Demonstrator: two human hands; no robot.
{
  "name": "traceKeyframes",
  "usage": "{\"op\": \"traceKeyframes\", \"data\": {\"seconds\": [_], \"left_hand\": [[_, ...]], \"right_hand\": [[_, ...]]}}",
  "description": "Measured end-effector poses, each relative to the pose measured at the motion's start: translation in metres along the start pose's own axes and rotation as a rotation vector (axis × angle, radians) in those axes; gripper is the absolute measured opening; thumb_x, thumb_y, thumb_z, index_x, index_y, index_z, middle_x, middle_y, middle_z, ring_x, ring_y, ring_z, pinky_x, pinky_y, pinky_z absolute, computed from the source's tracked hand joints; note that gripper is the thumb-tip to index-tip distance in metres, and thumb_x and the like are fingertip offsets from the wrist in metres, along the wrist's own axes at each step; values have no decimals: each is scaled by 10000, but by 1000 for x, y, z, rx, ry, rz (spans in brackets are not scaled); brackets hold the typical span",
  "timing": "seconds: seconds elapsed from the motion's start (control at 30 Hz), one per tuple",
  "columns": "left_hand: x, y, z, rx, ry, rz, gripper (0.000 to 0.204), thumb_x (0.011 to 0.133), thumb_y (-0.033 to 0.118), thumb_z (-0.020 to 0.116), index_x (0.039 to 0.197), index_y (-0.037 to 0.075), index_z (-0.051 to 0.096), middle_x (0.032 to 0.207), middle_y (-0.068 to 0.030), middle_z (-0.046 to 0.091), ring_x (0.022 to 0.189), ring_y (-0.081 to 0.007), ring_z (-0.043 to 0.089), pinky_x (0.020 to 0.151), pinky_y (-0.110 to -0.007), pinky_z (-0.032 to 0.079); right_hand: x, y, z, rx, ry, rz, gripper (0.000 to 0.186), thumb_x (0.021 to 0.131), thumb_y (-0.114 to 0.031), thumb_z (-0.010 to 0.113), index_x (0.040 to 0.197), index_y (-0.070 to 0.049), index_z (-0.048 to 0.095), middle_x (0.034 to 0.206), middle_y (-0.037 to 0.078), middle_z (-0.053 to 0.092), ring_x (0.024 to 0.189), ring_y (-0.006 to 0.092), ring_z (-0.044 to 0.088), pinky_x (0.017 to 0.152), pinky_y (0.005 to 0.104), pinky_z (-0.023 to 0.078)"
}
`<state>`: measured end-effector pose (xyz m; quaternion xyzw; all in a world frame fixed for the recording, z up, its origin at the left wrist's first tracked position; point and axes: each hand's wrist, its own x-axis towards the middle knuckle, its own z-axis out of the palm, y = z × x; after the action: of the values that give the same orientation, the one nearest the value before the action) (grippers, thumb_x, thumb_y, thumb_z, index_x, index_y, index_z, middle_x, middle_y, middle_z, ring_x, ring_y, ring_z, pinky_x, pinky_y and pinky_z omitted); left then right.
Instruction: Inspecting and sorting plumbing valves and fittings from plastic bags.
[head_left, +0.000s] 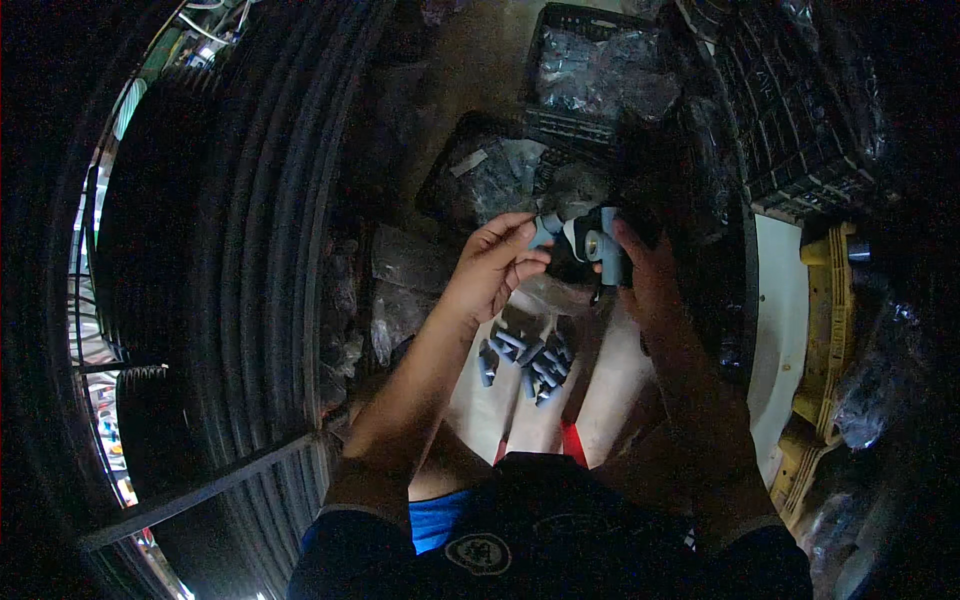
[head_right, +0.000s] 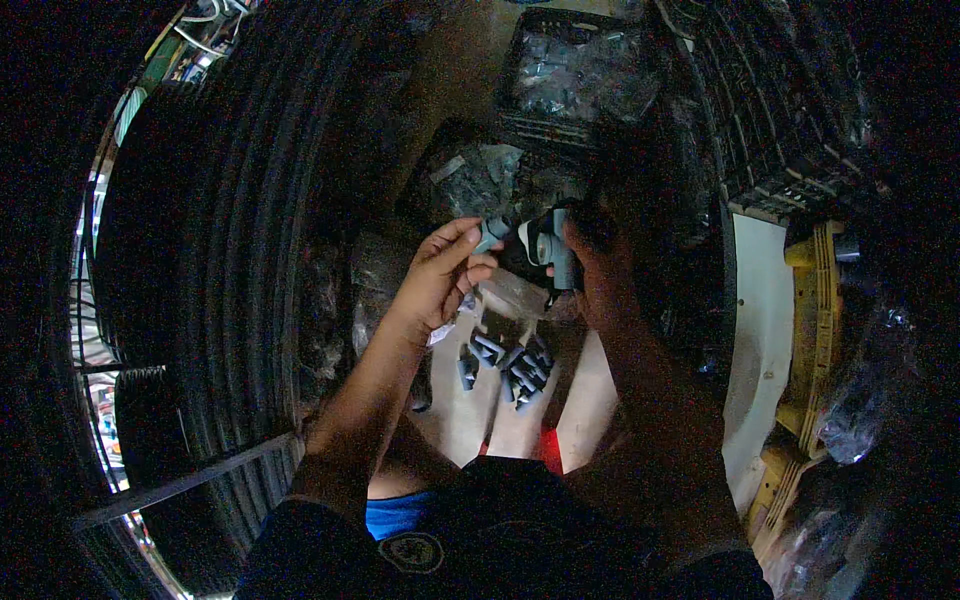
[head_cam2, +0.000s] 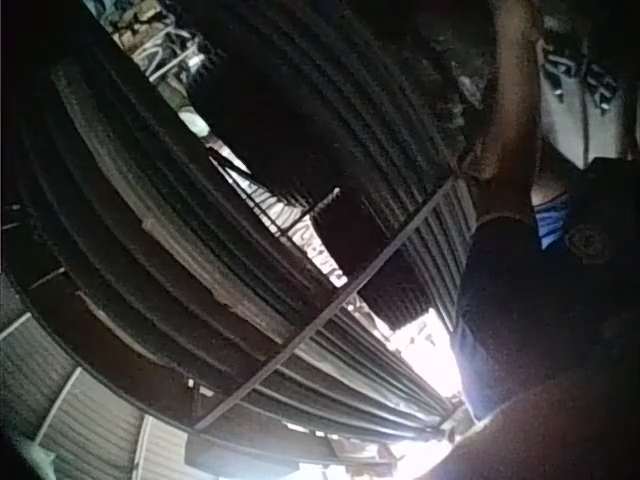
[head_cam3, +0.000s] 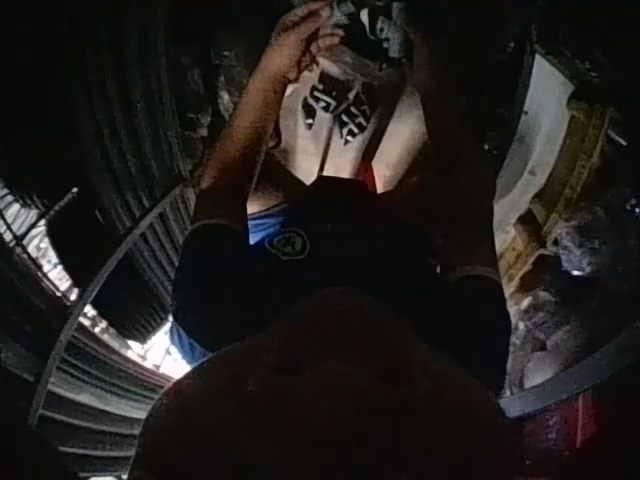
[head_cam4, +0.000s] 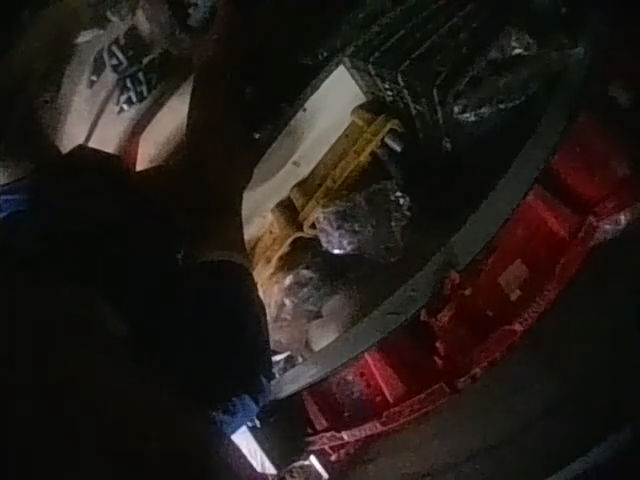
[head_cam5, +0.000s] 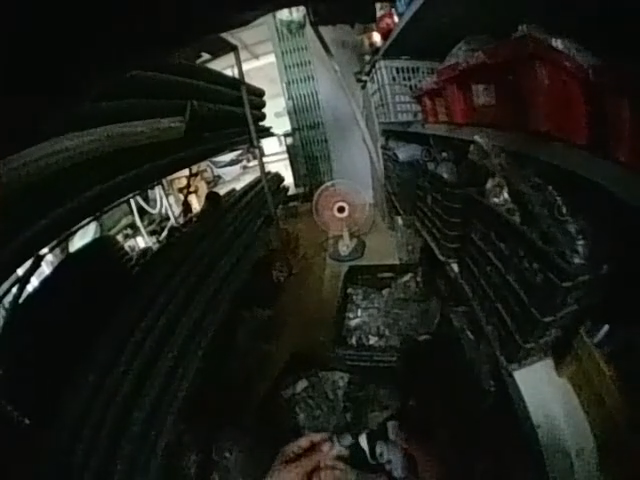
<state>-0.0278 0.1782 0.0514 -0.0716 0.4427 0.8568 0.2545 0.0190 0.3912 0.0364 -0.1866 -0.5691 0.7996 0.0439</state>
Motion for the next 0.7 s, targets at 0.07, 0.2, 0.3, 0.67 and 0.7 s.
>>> {"op": "traceKeyframes", "data": {"seconds": [0.07,0.2,0.3,0.67,0.7], "left_hand": [[-1,-5,2,25,-34,16,275,927,147,648,1148,-9,597,972,-141,672,810,-189,689,716,-272,588],[-4,-26,3,211,-89,-56,409,907,109,669,1284,-3,556,1026,-127,671,877,-192,683,787,-304,588],[-3,-41,-9,227,-90,-24,398,894,113,689,1253,-12,574,1026,-115,670,869,-185,674,797,-320,583],[-30,45,-238,1481,594,47,536,778,416,749,1186,82,657,1169,-162,662,1088,-367,618,944,-430,481],[-38,45,-264,1478,681,-133,537,779,425,744,1195,98,656,1181,-149,658,1093,-367,615,945,-440,483]], "right_hand": [[2,7,-2,-78,-17,-201,521,866,-276,714,1278,-30,511,1145,147,608,838,234,668,639,340,587],[13,16,-9,-410,42,-86,482,921,-348,643,1269,-33,536,1157,145,601,822,235,662,786,406,557],[18,16,-21,-258,10,346,474,949,-427,583,1229,-44,572,1095,119,630,879,234,638,861,433,495],[-1,12,-10,-44,-306,244,317,918,-214,654,1151,-15,574,984,92,645,836,178,609,608,312,494],[0,13,-12,-75,-243,265,317,918,-214,654,1151,-15,574,984,92,645,836,178,609,608,312,494]]}}
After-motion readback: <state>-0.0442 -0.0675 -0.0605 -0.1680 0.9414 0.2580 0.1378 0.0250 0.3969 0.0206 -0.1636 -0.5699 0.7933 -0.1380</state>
